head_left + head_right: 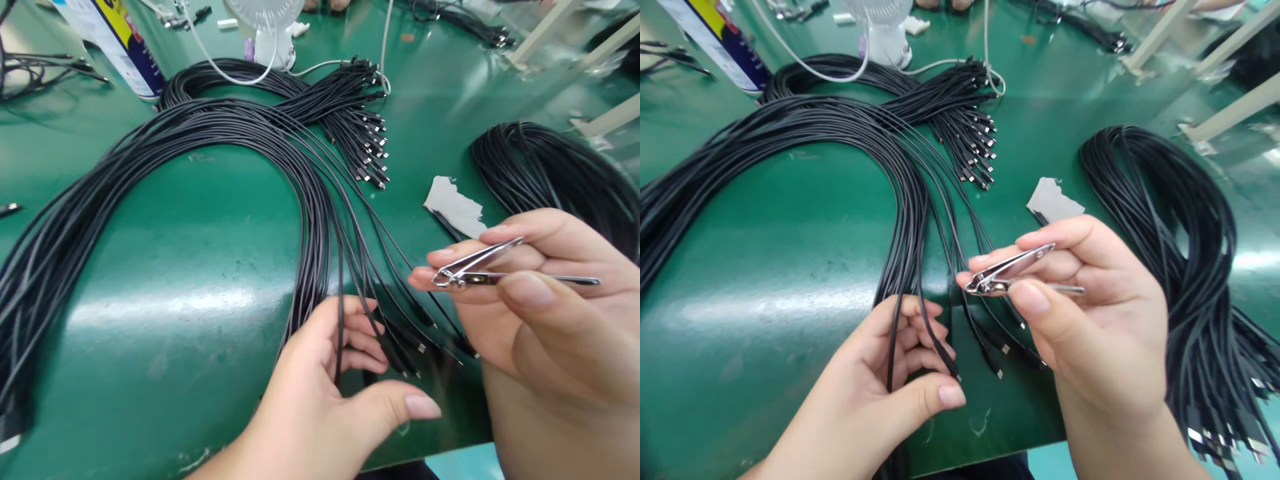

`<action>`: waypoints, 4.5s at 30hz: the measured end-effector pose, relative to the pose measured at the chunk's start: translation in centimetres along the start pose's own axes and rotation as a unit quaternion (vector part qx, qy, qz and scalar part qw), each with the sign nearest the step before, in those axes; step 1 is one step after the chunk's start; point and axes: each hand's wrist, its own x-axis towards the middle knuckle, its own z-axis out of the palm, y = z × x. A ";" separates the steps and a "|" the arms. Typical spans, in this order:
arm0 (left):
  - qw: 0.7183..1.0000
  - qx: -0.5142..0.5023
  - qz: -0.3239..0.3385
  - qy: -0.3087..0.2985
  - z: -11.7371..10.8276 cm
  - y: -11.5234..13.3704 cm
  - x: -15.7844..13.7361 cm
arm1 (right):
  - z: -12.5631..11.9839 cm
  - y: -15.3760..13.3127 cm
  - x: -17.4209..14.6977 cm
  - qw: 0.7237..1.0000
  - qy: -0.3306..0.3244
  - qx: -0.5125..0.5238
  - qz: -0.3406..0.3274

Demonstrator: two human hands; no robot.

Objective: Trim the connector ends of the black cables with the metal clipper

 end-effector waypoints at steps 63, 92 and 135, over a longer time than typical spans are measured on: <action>0.997 -0.055 0.032 0.037 -0.2 1.5 -0.4 | 0.4 -0.1 -1.3 0.985 -0.153 -0.068 0.027; 0.983 -0.150 0.056 -0.092 -1.1 0.2 -0.7 | 0.4 0.4 -0.7 0.989 -0.135 0.008 0.068; 0.987 0.095 0.009 -0.126 -0.8 -0.7 -0.8 | -2.0 1.0 1.6 0.972 -0.109 0.189 0.091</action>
